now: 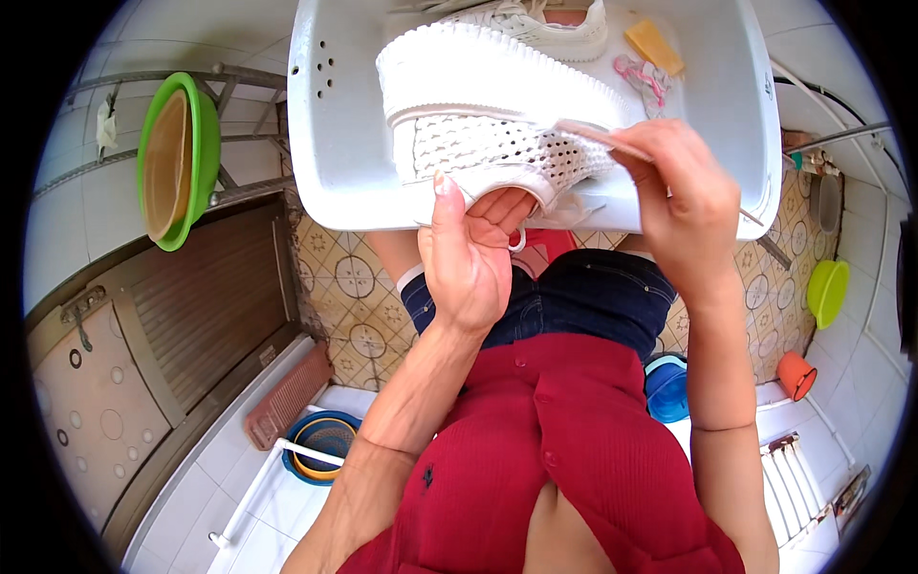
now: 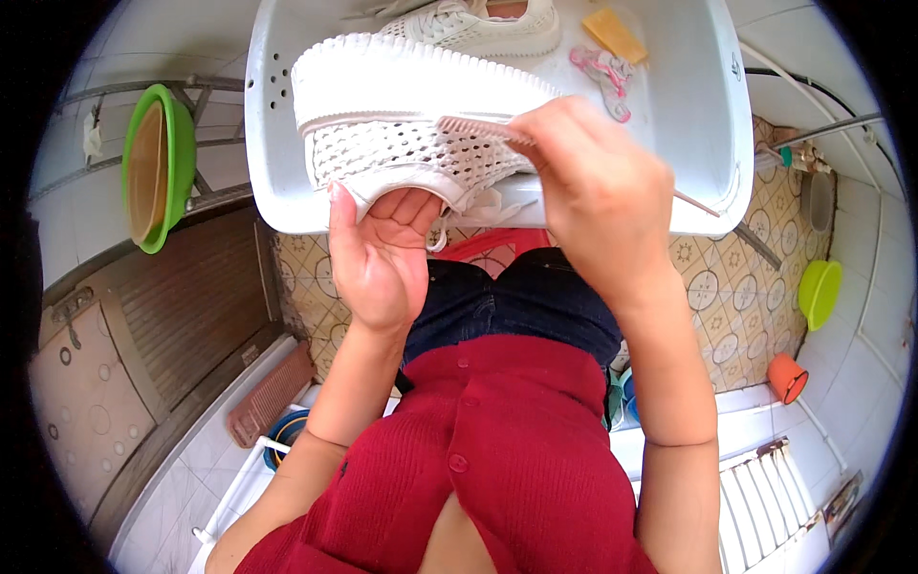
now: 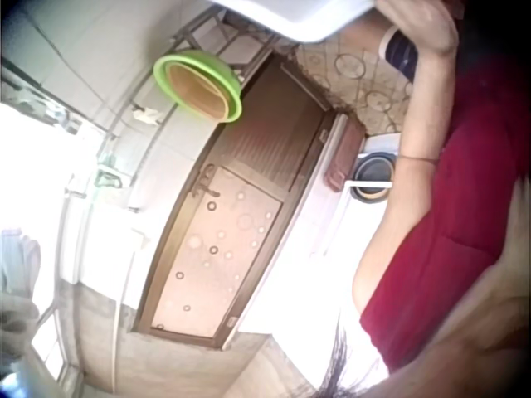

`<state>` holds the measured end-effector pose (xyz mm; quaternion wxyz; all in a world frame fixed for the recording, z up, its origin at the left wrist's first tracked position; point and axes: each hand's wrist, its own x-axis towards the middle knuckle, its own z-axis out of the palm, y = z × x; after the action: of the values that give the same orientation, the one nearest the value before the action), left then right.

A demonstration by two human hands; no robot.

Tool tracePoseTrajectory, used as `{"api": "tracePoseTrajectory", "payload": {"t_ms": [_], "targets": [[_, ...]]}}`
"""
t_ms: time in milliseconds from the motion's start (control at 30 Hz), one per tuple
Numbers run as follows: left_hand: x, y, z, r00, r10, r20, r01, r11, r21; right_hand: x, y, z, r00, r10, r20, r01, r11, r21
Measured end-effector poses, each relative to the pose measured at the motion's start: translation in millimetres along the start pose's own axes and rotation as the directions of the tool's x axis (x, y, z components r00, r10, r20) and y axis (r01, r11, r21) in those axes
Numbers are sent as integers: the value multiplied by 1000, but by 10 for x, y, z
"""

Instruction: The person scrubs a white shoe and its insole in a sink using a brush and a cloth.

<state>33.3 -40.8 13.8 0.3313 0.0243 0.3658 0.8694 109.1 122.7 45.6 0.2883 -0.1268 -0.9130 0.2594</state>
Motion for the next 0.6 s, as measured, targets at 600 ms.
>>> {"api": "tracePoseTrajectory", "payload": {"t_ms": [600], "targets": [[60,-18,298,964,107,-242,-18,940,342,-115,-10,-87,947,311,-86,-274,917,291]]}}
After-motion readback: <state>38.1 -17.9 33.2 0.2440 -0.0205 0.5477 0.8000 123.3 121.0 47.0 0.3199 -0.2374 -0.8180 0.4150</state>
